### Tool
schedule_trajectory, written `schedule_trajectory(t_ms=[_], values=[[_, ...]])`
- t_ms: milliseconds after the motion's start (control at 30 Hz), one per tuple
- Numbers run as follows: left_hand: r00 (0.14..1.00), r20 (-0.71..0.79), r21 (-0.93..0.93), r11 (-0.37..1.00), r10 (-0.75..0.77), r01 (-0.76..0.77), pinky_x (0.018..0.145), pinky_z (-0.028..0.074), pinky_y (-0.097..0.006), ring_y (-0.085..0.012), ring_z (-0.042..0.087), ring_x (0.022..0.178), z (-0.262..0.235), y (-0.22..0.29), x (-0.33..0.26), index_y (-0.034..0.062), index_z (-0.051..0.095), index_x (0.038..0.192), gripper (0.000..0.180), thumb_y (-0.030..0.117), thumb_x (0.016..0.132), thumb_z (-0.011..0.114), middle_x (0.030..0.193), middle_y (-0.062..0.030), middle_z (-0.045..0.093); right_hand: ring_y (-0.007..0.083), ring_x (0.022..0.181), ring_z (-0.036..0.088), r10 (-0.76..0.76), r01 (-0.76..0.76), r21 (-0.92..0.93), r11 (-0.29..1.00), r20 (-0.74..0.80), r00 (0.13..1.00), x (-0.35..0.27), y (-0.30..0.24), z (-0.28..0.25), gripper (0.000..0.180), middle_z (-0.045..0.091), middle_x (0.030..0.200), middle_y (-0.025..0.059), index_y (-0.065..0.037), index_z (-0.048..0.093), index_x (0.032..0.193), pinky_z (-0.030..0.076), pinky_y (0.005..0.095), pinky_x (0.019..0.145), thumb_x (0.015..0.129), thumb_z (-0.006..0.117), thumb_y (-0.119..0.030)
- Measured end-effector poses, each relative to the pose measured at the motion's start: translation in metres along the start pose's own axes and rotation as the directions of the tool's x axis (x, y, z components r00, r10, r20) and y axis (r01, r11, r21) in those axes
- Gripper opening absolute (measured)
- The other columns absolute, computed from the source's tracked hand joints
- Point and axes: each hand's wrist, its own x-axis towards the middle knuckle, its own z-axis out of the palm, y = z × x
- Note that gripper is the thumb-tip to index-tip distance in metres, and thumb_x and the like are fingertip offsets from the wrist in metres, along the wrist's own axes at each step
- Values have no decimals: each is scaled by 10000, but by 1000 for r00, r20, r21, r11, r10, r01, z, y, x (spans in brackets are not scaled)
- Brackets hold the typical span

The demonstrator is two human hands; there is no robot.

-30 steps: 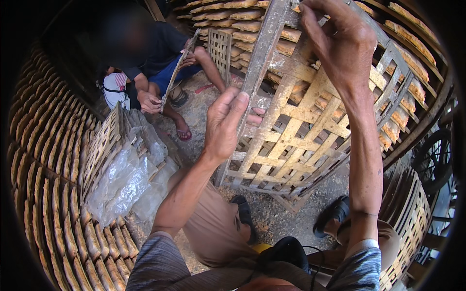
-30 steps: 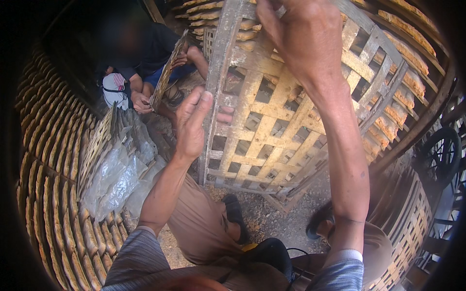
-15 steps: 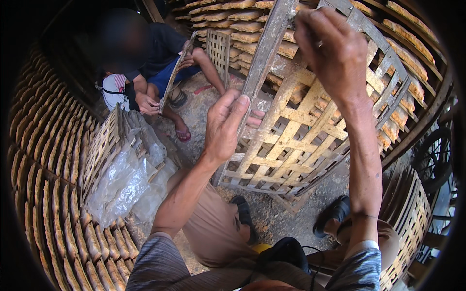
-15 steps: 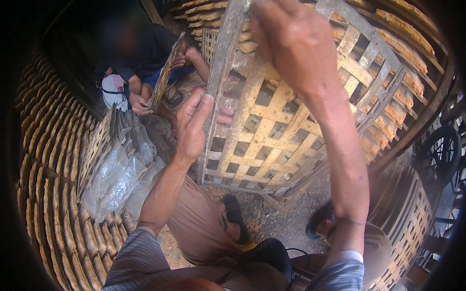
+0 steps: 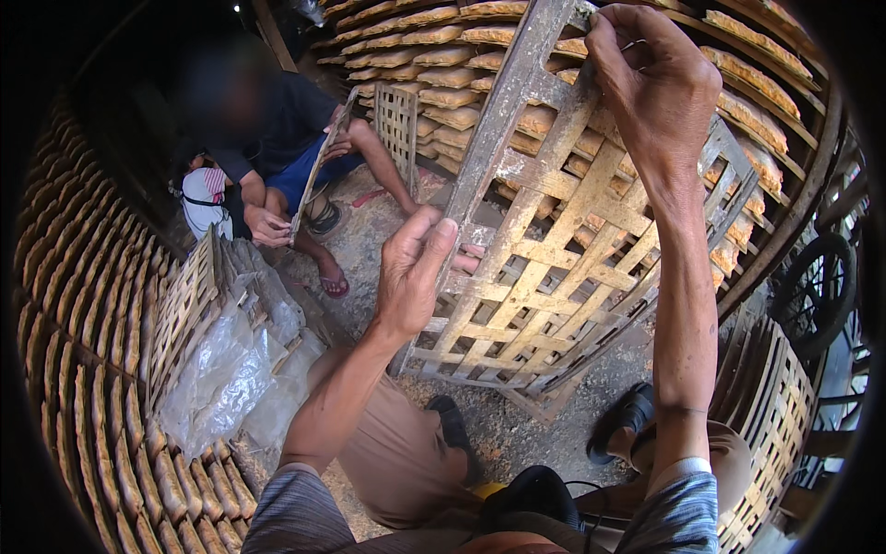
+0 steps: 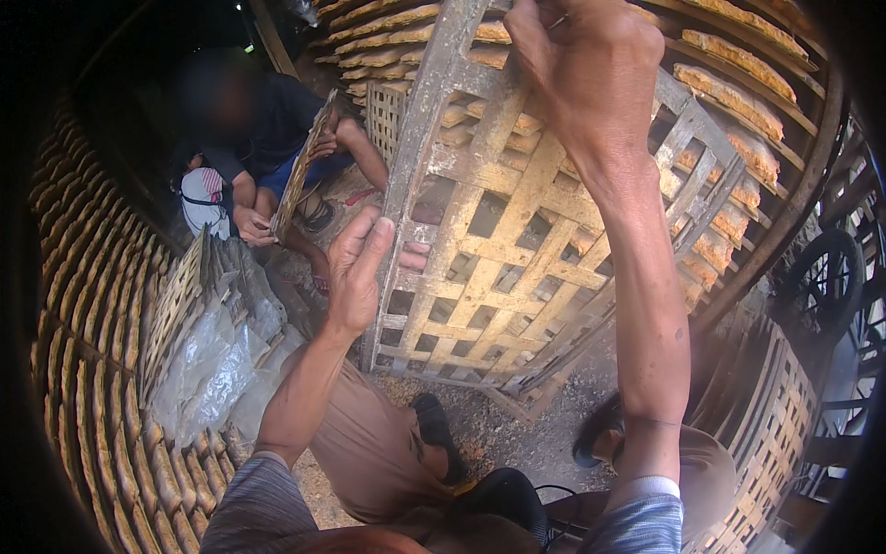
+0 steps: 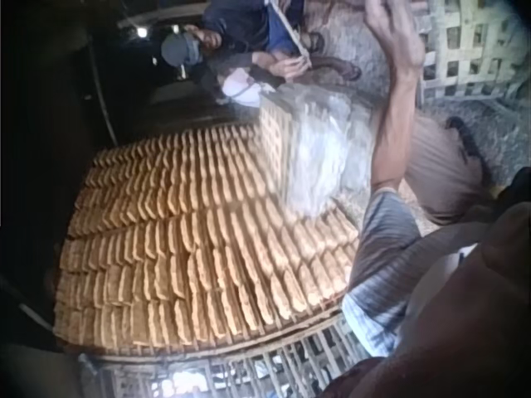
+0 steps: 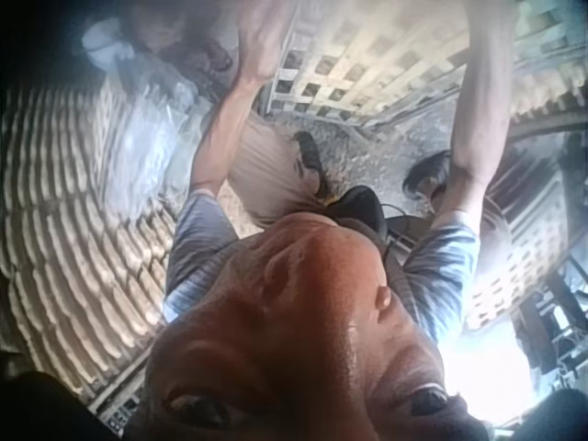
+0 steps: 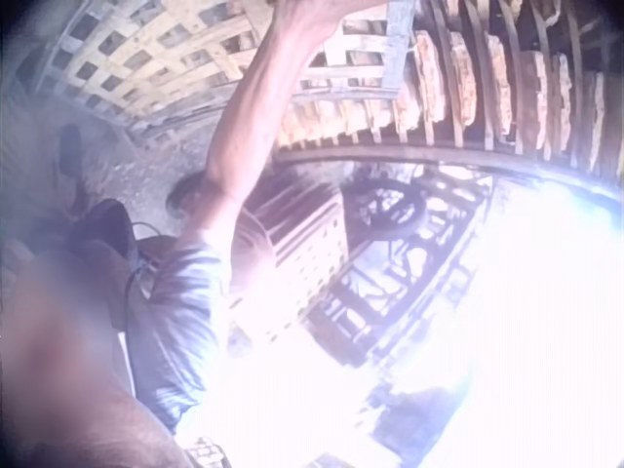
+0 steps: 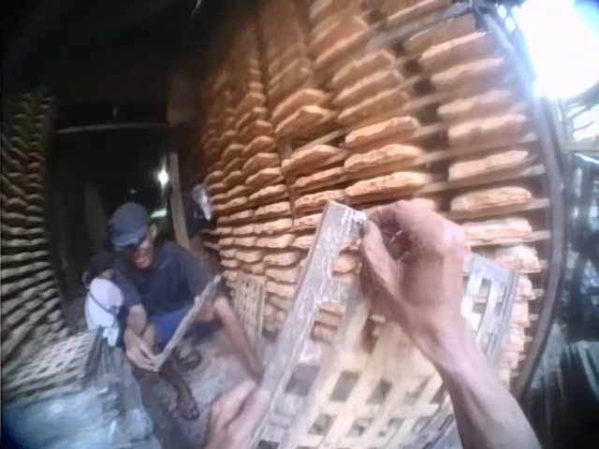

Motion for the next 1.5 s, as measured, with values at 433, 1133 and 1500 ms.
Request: schedule_trajectory(t_ms=[433,1133,1500], values=[[999,-12,21,999,43,-43,748,660,-297,-205,764,941,3,5,1,-41,636,1139,325,252,1152,497,1028,-130,718,132,684,705,-275,275,38,961,256,927,-32,14,-2,184,754,928,5,-102,791,1100,557,270,581,923,827,-138],[996,-21,19,996,90,-89,741,672,-304,-197,765,932,-2,0,1,-32,646,1101,326,258,1150,508,1004,-109,690,177,616,683,-230,206,126,970,226,946,-41,-14,-5,16,713,803,65,-72,746,938,563,338,538,936,759,-64],[998,-44,-8,999,43,-44,733,674,-307,-204,766,923,-4,2,2,-33,634,1094,330,267,1152,506,991,-105,677,176,648,684,-259,179,281,943,281,924,-65,-13,4,51,679,767,57,-53,726,941,596,330,538,931,757,-91]])
